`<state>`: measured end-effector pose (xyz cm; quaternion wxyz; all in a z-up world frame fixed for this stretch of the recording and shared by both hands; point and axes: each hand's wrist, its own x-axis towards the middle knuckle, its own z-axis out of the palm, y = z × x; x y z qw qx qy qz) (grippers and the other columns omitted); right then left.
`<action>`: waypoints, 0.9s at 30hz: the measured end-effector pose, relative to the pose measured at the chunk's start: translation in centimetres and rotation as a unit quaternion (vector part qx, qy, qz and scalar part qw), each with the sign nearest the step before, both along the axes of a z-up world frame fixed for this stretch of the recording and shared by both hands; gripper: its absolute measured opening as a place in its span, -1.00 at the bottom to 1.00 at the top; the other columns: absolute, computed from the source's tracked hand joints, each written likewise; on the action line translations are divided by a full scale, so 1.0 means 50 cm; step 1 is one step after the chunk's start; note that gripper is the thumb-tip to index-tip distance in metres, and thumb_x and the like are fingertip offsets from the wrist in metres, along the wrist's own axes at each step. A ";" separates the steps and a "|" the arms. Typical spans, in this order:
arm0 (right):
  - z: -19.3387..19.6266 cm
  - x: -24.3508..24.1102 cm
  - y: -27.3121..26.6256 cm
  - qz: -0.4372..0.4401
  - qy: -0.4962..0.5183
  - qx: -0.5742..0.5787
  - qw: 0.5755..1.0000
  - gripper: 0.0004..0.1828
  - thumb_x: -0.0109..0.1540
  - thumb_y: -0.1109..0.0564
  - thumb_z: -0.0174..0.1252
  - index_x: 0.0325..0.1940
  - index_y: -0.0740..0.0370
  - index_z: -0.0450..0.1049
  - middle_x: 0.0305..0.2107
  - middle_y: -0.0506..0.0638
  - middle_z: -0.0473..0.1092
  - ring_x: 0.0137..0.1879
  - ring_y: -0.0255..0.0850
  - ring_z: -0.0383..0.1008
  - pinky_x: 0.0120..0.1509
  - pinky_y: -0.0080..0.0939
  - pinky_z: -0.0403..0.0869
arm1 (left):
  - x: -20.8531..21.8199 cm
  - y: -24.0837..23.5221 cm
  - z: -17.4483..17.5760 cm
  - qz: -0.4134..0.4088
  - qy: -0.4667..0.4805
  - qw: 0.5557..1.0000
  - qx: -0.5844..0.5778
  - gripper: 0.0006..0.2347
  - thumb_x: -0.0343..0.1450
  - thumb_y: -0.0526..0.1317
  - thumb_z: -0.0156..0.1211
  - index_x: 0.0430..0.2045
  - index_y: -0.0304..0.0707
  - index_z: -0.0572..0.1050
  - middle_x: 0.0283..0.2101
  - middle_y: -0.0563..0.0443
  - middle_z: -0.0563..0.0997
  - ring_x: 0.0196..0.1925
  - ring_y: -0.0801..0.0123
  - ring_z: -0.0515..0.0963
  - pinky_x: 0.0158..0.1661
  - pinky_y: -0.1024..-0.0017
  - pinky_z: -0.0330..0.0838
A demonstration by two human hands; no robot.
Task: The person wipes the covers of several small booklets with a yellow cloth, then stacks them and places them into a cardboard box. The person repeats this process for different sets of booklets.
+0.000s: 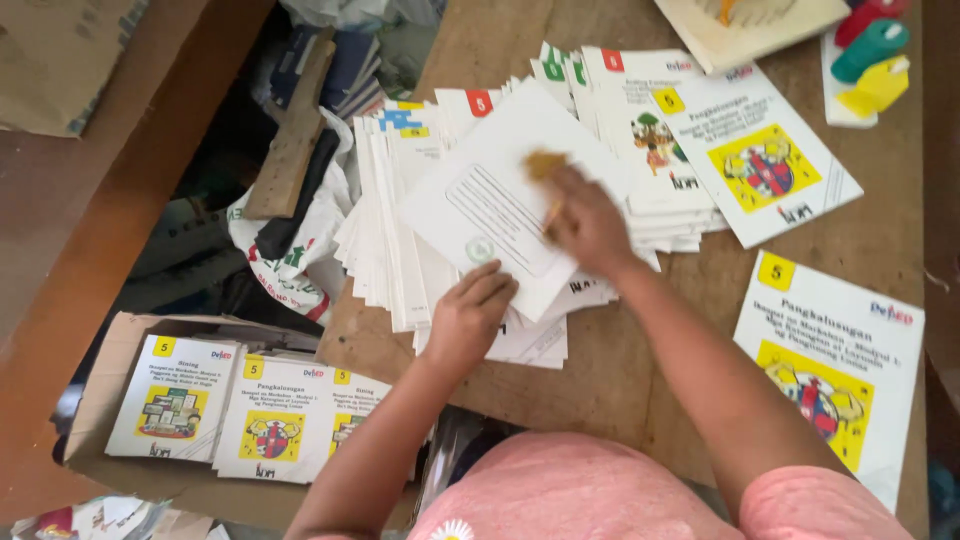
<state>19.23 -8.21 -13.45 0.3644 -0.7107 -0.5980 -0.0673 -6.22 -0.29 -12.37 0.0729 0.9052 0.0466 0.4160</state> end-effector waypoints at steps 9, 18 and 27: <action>0.119 -0.156 0.134 0.147 0.036 -0.052 0.987 -0.42 0.25 -0.09 0.16 0.36 -0.02 0.38 0.22 0.10 0.42 0.35 0.15 0.38 0.48 0.24 0.25 | -0.023 0.005 0.010 -0.068 0.007 0.997 -0.042 -0.86 0.50 -0.37 0.10 -0.22 -0.31 0.64 -0.14 -0.09 0.66 0.01 0.03 0.66 0.08 0.22 0.58; -0.014 0.099 0.215 -0.084 0.156 -0.058 0.982 -0.50 0.40 -0.13 0.05 0.43 -0.12 0.34 0.34 -0.03 0.31 0.40 -0.01 0.33 0.47 0.05 0.32 | -0.027 0.009 0.015 -0.075 -0.056 0.992 -0.089 -0.88 0.49 -0.31 0.18 -0.38 -0.28 0.67 -0.26 -0.01 0.66 -0.07 0.15 0.71 0.06 0.28 0.60; 0.030 -0.023 0.013 0.076 0.041 -0.043 0.995 -0.53 0.35 -0.13 0.11 0.30 0.04 0.48 0.28 0.10 0.38 0.44 0.08 0.29 0.47 0.17 0.30 | -0.054 0.019 0.011 -0.075 -0.070 0.994 -0.048 -0.90 0.48 -0.30 0.18 -0.39 -0.20 0.63 -0.31 0.00 0.61 -0.18 0.14 0.70 -0.15 0.27 0.63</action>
